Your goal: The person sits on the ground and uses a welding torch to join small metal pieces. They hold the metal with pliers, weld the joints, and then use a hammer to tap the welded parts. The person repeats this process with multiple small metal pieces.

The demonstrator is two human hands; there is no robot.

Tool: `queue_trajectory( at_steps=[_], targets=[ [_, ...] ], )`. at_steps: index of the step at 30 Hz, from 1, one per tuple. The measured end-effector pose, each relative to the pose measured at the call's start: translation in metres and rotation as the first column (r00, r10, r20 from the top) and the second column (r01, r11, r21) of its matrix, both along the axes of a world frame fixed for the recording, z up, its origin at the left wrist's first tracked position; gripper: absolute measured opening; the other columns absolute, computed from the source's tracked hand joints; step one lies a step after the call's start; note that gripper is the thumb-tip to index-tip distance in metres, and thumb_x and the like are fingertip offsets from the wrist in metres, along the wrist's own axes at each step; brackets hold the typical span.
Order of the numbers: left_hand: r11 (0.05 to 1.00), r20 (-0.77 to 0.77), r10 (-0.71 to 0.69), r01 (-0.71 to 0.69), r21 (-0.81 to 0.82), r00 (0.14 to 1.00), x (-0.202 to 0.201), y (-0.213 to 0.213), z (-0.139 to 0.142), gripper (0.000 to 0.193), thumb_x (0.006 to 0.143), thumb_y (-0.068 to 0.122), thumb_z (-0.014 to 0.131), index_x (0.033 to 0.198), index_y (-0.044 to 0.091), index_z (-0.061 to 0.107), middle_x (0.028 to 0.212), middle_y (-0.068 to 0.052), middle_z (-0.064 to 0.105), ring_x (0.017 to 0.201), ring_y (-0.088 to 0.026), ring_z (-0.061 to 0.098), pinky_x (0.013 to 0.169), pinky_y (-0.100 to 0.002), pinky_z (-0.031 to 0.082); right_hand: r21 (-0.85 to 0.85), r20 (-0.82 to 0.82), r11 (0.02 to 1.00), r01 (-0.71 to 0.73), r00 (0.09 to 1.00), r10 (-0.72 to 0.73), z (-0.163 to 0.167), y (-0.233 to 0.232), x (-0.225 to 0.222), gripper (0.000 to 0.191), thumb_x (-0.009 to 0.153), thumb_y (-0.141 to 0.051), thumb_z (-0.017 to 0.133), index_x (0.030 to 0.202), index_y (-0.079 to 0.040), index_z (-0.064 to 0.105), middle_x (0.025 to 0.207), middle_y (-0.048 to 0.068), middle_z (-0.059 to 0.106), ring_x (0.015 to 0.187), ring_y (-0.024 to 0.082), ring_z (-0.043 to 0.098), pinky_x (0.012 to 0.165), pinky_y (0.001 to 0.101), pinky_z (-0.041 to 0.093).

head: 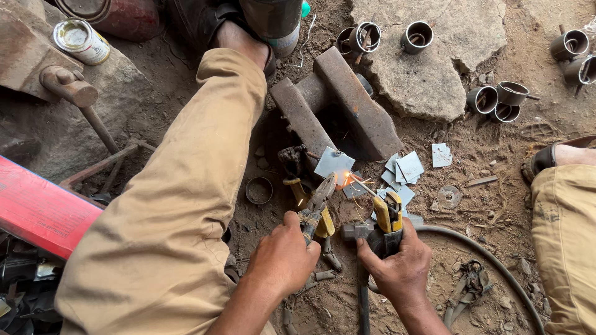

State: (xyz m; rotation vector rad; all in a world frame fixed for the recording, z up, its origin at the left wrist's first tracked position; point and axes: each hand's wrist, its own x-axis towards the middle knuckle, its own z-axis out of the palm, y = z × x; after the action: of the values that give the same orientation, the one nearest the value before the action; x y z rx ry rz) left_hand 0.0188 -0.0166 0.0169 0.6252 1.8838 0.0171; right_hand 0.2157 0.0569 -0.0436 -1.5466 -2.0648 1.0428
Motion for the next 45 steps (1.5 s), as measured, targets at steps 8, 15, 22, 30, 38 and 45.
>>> queue_trajectory(
  at_steps=[8, 15, 22, 30, 38, 45],
  targets=[
    [0.999, -0.043, -0.026, 0.028, 0.043, 0.999, 0.0, 0.002, 0.002, 0.064, 0.095, 0.033, 0.062, 0.139, -0.004, 0.035, 0.112, -0.022, 0.068, 0.105, -0.036, 0.072, 0.097, -0.048, 0.057, 0.058, 0.032, 0.997, -0.043, 0.999, 0.041, 0.0, 0.004, 0.0, 0.041, 0.07, -0.025, 0.083, 0.102, -0.007, 0.065, 0.066, 0.002, 0.073, 0.056, 0.012, 0.073, 0.057, 0.0304, 0.061],
    [0.998, -0.034, -0.015, 0.017, 0.058, 0.999, 0.0, -0.002, -0.003, 0.061, 0.094, 0.034, 0.061, 0.137, -0.003, 0.037, 0.113, -0.023, 0.069, 0.107, -0.037, 0.072, 0.098, -0.048, 0.057, 0.059, 0.027, 0.997, -0.043, 0.999, 0.041, -0.009, 0.002, 0.006, 0.042, 0.07, -0.026, 0.083, 0.104, -0.007, 0.066, 0.069, 0.001, 0.075, 0.058, 0.013, 0.075, 0.059, 0.031, 0.062],
    [0.999, -0.018, 0.028, -0.027, 0.042, 0.999, -0.001, -0.002, -0.003, 0.055, 0.093, 0.036, 0.062, 0.132, 0.003, 0.041, 0.12, -0.024, 0.067, 0.114, -0.042, 0.067, 0.102, -0.051, 0.052, 0.169, 0.08, 0.984, -0.052, 0.996, 0.039, -0.018, 0.005, 0.015, 0.036, 0.078, -0.03, 0.083, 0.097, -0.008, 0.063, 0.069, 0.001, 0.07, 0.057, 0.013, 0.071, 0.054, 0.0287, 0.061],
    [0.999, 0.06, 0.023, -0.021, -0.033, 0.998, 0.0, 0.004, 0.006, 0.068, 0.099, 0.031, 0.058, 0.149, -0.003, 0.027, 0.112, -0.018, 0.071, 0.1, -0.03, 0.077, 0.091, -0.043, 0.063, 0.136, 0.043, 0.988, -0.067, 0.997, 0.062, -0.014, 0.002, 0.012, 0.038, 0.076, -0.03, 0.082, 0.1, -0.008, 0.062, 0.064, -0.001, 0.07, 0.053, 0.011, 0.07, 0.052, 0.0284, 0.061],
    [1.0, 0.025, -0.018, 0.019, -0.013, 1.0, 0.0, 0.005, 0.009, 0.07, 0.1, 0.031, 0.06, 0.15, -0.003, 0.026, 0.113, -0.018, 0.068, 0.101, -0.029, 0.074, 0.093, -0.043, 0.061, 0.057, 0.053, 0.998, -0.016, 0.998, 0.013, -0.004, 0.002, 0.005, 0.035, 0.071, -0.025, 0.083, 0.093, -0.007, 0.063, 0.059, 0.0, 0.067, 0.05, 0.011, 0.067, 0.05, 0.0295, 0.057],
    [1.0, -0.001, -0.019, 0.019, 0.019, 1.0, 0.0, 0.002, 0.002, 0.064, 0.097, 0.032, 0.062, 0.144, -0.001, 0.033, 0.116, -0.019, 0.068, 0.107, -0.032, 0.072, 0.096, -0.046, 0.059, 0.048, 0.062, 0.999, -0.013, 0.998, 0.01, 0.002, 0.002, 0.0, 0.037, 0.07, -0.025, 0.083, 0.096, -0.007, 0.065, 0.058, 0.0, 0.067, 0.05, 0.01, 0.066, 0.05, 0.0295, 0.055]
  ],
)
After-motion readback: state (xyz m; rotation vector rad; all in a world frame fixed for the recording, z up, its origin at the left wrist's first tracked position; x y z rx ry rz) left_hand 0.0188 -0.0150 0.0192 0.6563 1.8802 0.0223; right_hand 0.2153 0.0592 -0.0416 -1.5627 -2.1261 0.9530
